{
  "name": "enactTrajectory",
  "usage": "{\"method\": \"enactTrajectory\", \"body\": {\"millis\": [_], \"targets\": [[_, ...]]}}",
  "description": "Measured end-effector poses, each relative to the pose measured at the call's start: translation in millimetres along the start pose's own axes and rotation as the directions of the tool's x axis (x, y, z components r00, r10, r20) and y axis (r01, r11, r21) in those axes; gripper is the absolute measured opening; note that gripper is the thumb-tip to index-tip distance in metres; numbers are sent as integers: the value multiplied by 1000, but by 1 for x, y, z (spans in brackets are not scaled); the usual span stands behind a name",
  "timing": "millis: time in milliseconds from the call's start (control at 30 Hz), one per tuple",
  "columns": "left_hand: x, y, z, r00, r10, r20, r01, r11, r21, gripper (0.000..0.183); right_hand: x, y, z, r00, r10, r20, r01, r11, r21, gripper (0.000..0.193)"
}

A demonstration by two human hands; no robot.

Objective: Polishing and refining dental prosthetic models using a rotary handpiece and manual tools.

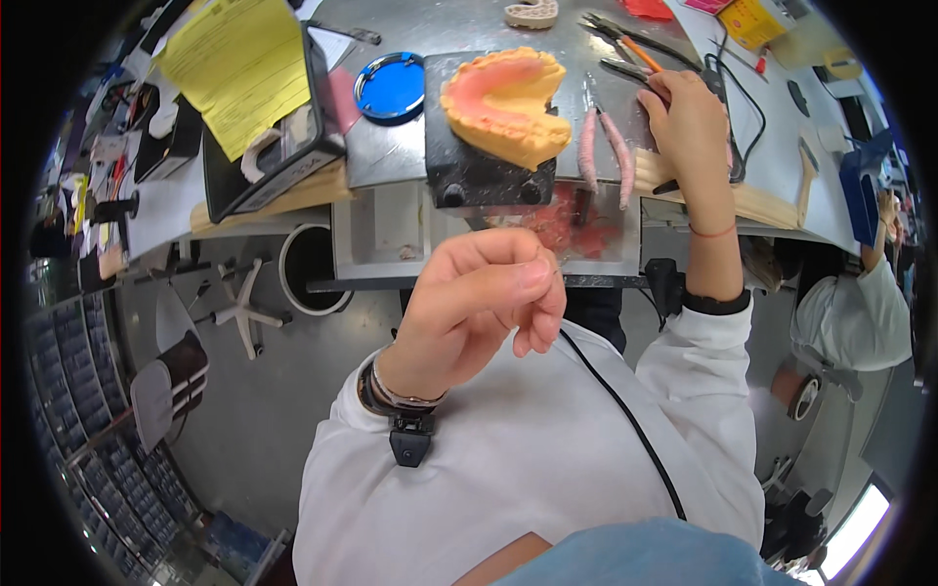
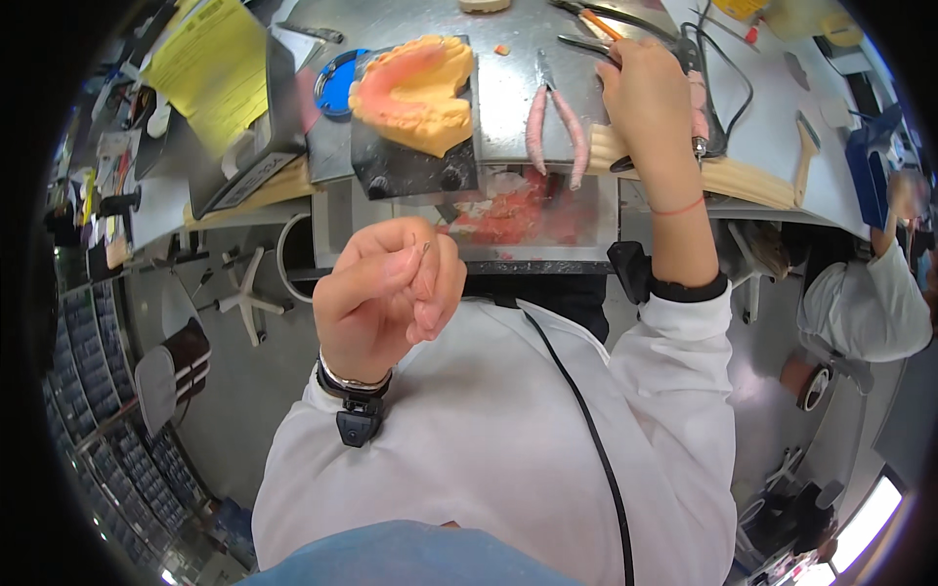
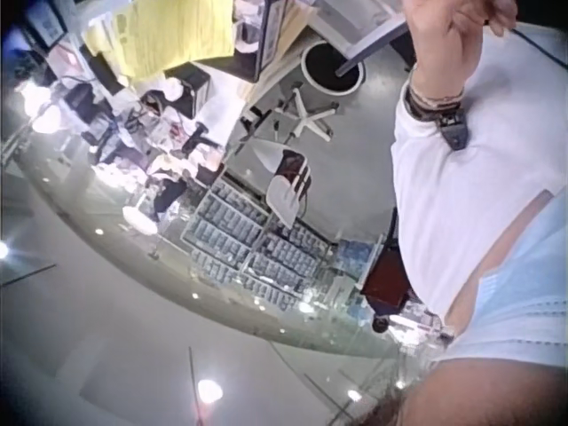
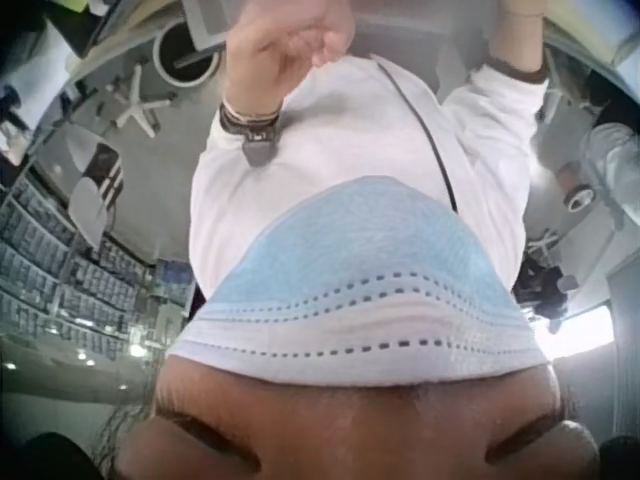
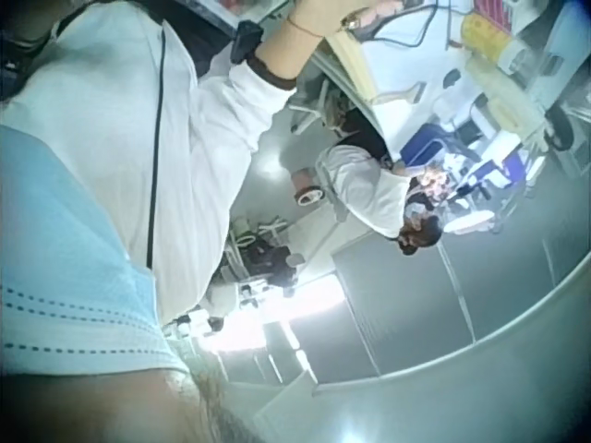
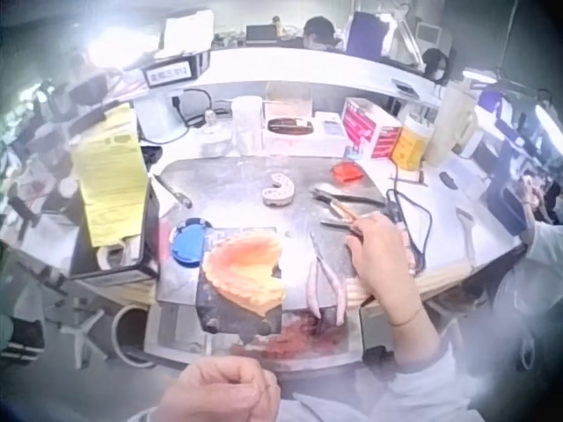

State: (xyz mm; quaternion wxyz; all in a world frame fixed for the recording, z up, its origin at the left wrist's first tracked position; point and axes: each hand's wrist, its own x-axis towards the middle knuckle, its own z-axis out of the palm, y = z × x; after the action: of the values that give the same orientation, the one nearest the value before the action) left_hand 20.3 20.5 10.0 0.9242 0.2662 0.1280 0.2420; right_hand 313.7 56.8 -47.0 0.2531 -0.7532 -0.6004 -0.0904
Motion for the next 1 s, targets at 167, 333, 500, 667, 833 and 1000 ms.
{"method": "enactTrajectory", "body": {"millis": [167, 333, 500, 667, 833, 1000], "targets": [[-11, -3, 17, 994, 25, -103, -21, 999, 43, 23, 6, 4, 19, 987, -124, -101, 109, 984, -143, 17], [-16, -6, 23, 995, 15, -98, -13, 1000, 24, 24, 15, 18, 22, 980, -191, -49, 163, 925, -343, 17], [-22, -5, 24, 990, 29, -140, -21, 998, 56, 25, 15, 4, 4, 965, -250, -85, 222, 943, -249, 15], [-23, -7, 28, 979, 84, -187, -72, 995, 70, 24, -38, -54, -52, 970, 162, -180, 137, 246, 960, 23], [-18, -8, 37, 955, 154, -253, -119, 981, 151, 24, -102, -90, -95, 944, -45, 326, -326, 1, 945, 45], [-18, -13, 39, 932, 238, -273, -191, 964, 187, 24, -112, -106, -90, 929, -312, 198, -13, 507, 862, 12]]}}
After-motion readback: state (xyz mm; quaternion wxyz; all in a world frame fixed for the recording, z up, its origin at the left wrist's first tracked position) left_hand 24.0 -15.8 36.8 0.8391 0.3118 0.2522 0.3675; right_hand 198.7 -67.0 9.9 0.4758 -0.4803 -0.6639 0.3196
